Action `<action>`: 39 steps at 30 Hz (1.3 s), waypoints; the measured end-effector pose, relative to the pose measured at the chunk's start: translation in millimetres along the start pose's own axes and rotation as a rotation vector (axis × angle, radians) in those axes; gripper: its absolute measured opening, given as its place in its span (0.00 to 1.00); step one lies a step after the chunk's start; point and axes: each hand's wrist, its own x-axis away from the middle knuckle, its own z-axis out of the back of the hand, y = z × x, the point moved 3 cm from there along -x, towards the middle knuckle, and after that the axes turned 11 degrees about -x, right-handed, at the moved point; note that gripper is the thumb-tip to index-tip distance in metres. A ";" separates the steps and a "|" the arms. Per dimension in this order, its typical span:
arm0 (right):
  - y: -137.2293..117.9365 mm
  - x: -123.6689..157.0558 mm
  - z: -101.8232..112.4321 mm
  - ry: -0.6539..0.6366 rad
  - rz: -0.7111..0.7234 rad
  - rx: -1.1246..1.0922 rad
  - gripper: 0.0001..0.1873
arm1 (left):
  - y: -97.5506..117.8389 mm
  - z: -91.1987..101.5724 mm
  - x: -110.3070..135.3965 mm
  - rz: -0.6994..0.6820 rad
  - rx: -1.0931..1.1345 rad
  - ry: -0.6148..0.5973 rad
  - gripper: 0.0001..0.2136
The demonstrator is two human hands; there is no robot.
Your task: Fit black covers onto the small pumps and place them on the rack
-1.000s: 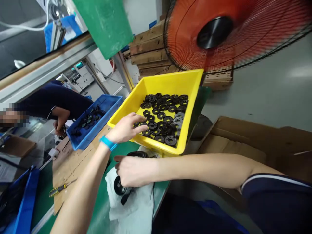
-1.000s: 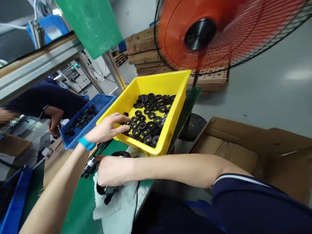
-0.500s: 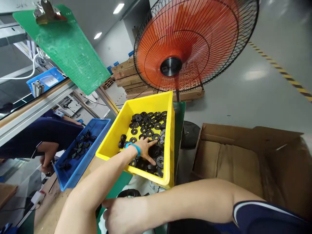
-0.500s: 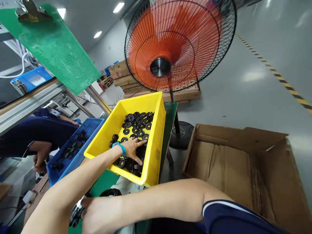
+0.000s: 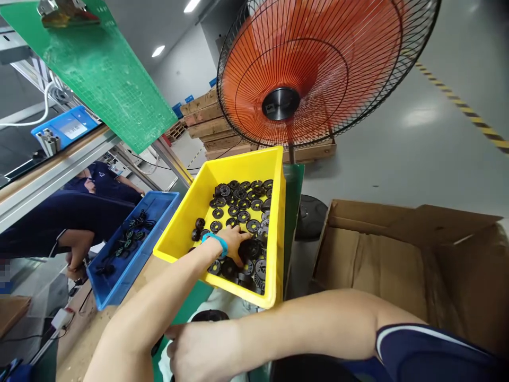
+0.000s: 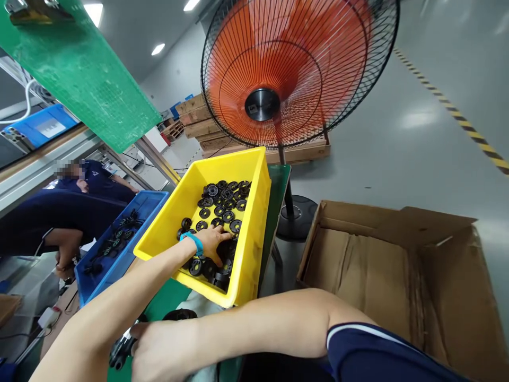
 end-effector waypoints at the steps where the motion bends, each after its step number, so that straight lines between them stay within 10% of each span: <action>1: -0.3 -0.4 -0.4 -0.007 -0.001 -0.011 0.22 | -0.9 -0.2 -0.4 -0.009 0.000 0.010 0.55; 7: -2.6 1.5 -2.5 0.040 0.008 0.024 0.22 | -7.6 -4.9 -7.0 -0.058 0.032 0.072 0.31; 22: -11.6 8.2 -10.9 0.111 -0.046 0.133 0.14 | -6.6 -0.6 -5.4 -0.007 0.182 0.217 0.07; 39: -13.1 4.8 -6.5 0.068 -0.032 0.110 0.14 | -8.1 -28.2 -6.2 -0.045 0.106 -0.118 0.51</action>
